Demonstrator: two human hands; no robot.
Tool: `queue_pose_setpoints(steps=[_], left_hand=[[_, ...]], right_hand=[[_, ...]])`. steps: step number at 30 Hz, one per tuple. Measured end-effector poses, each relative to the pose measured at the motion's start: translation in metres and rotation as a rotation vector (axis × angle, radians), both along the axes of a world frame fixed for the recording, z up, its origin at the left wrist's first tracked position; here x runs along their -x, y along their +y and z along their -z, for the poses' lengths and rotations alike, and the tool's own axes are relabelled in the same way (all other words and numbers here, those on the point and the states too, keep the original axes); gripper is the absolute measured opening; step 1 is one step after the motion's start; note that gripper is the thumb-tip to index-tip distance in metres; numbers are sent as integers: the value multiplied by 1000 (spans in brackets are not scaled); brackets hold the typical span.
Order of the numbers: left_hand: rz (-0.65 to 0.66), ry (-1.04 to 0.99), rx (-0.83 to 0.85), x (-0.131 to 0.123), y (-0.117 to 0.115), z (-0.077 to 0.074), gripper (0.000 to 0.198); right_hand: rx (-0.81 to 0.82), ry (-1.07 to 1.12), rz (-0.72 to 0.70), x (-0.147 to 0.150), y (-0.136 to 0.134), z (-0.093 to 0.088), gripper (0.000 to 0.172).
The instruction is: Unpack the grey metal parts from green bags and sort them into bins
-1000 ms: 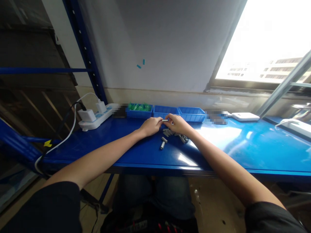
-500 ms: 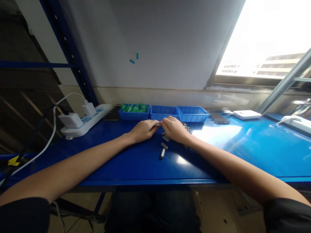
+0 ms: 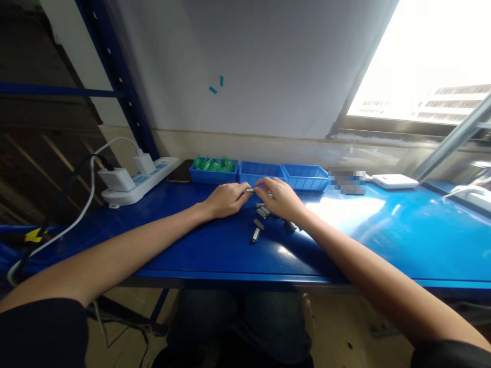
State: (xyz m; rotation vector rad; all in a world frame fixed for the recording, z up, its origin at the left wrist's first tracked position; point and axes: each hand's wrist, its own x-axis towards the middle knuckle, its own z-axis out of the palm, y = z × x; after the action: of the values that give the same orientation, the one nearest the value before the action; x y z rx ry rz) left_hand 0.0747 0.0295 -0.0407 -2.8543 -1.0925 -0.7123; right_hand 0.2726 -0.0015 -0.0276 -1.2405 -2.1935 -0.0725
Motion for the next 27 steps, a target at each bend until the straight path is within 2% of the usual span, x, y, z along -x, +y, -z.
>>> queue_pose_setpoints(steps=[4, 8, 15, 22, 27], left_hand=[[-9, -16, 41, 2, -2, -3, 35], [18, -9, 38, 3, -1, -4, 37], [70, -51, 45, 4, 0, -1, 31], [29, -85, -32, 2, -1, 1, 28], [15, -78, -87, 3, 1, 3, 31]], right_hand=[[3, -1, -66, -1, 1, 1, 20], [5, -31, -64, 0, 3, 4, 14], [8, -38, -53, 4, 0, 2, 21], [1, -28, -39, 3, 0, 1, 26], [-13, 16, -38, 2, 0, 2, 17]])
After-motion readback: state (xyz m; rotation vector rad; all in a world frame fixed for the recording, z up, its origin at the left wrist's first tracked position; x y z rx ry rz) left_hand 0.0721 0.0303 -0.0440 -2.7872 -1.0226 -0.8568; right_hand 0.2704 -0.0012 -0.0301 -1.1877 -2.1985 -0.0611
